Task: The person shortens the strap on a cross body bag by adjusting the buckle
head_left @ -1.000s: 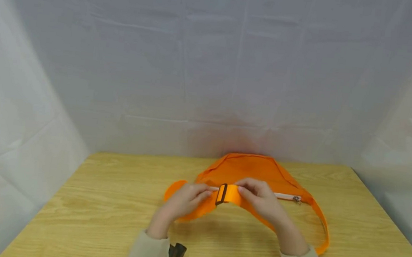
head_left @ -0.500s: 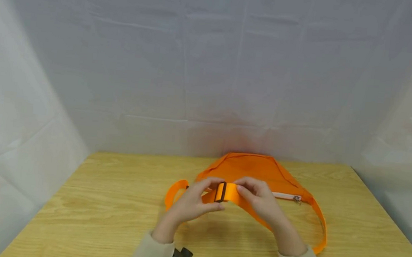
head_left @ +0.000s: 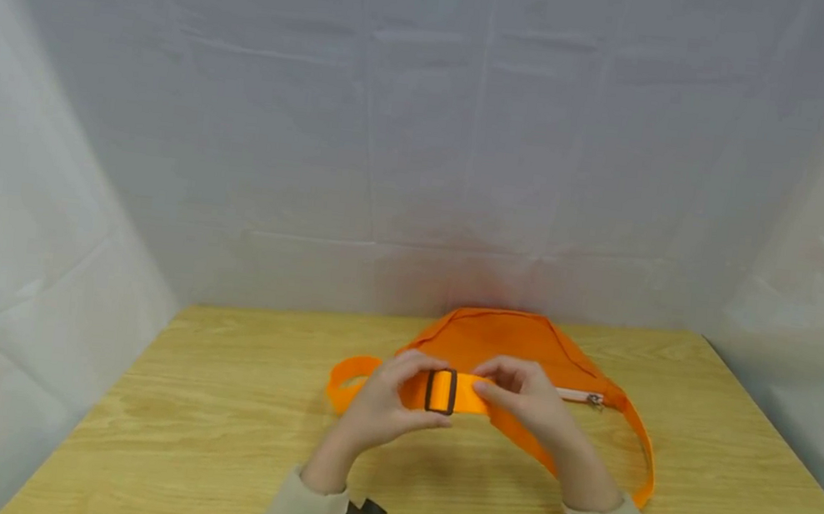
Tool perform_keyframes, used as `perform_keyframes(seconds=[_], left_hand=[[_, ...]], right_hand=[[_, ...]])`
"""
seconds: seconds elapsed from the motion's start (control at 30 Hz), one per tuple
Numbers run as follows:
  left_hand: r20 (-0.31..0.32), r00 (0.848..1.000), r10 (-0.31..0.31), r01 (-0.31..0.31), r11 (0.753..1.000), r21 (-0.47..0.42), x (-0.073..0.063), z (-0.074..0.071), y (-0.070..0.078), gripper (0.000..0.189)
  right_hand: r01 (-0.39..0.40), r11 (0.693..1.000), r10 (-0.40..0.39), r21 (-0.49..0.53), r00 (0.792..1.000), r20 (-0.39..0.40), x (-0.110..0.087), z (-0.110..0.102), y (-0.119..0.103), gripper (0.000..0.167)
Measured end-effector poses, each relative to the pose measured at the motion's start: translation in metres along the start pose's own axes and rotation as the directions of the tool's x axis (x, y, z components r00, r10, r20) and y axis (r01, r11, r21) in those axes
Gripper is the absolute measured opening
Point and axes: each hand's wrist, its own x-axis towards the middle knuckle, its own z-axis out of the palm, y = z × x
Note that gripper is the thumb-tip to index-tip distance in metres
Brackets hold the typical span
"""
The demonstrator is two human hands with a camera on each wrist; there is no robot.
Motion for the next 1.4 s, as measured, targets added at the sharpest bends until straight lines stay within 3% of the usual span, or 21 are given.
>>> perform_keyframes(seconds=[0.23,0.47,1.0,1.27,1.4], left_hand=[[-0.014,0.998,0.065,-0.063,0.995,0.082,-0.0002,0.0019,0.0012,0.054],[-0.059,0.986,0.153,-0.146,0.983,0.112,0.0001,0.0045,-0.0007,0.052],[-0.081,0.979,0.185,-0.176,0.978,0.11,0.0016,0.007,0.0031,0.054],[-0.065,0.987,0.145,-0.138,0.986,0.098,0.0014,0.0085,0.0023,0.052],[-0.07,0.983,0.168,-0.161,0.982,0.097,0.0002,0.0084,0.0019,0.052]], right_hand=[[-0.003,0.999,0.003,0.034,1.0,0.001,-0.0006,-0.0006,0.0008,0.019],[0.005,0.999,-0.005,0.042,1.0,-0.004,-0.0002,0.0003,-0.0008,0.018],[0.047,0.994,-0.047,0.094,0.999,-0.003,0.0007,0.002,-0.0024,0.014],[0.049,0.998,-0.048,0.049,0.999,-0.021,0.0004,0.003,0.0004,0.012],[0.036,0.999,-0.035,0.029,0.999,-0.033,0.0,0.0038,0.0005,0.011]])
